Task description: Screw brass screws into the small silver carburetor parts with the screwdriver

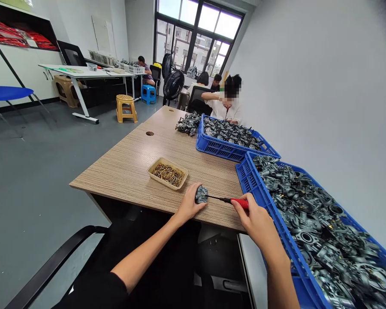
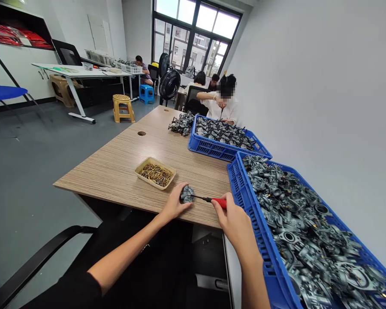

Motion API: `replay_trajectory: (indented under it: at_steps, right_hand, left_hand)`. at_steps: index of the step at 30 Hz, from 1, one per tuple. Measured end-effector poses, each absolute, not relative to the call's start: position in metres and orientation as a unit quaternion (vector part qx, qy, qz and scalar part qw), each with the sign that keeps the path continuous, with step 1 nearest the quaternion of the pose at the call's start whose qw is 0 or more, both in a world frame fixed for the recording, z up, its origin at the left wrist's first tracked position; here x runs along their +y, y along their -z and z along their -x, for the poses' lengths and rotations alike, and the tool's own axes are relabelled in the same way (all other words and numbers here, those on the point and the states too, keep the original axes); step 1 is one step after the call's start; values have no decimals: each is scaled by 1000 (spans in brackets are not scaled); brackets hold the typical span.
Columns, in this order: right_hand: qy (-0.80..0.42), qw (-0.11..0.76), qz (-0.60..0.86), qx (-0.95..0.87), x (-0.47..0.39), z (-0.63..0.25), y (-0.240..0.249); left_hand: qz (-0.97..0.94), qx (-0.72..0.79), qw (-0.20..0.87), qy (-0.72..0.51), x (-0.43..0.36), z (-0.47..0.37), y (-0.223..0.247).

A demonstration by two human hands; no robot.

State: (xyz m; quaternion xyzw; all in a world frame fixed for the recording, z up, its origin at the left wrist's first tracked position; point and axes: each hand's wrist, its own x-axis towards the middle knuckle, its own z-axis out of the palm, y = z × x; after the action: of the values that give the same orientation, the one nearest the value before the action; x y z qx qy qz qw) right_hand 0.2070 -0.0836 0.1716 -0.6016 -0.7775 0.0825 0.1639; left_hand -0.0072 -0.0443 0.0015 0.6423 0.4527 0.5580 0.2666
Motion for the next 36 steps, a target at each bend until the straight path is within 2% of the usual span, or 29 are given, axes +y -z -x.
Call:
replay_trajectory:
  at_steps: [5,10,16,22,27,32,36]
  right_hand:
    - [-161,191,537,-806,-86,-208,-174]
    - [-96,149,611,-772,-84,-210,-171]
    - [-167,188,535,-807,-85,-210,-171]
    - [-115,162,611,-766,-86,-206,-169]
    - [-169,215,521,-808,-87,-206,-170]
    - [-98,158,619,-763,-85,-203,-169]
    - [-150,176,568,-790,-86,-206,-171]
  left_hand:
    - [-643,456,267,-555,-45,7,-3]
    - [-639,454,269,-560,-42,6,2]
    - [-643,454,263,-558,-41,6,5]
    - [-642,454,260,-560,-43,6,1]
    - [-643,450,263,-562,-42,6,1]
    - [-639,452,266,-563,-41,6,5]
    - [-641,447,263,-565,-41,6,6]
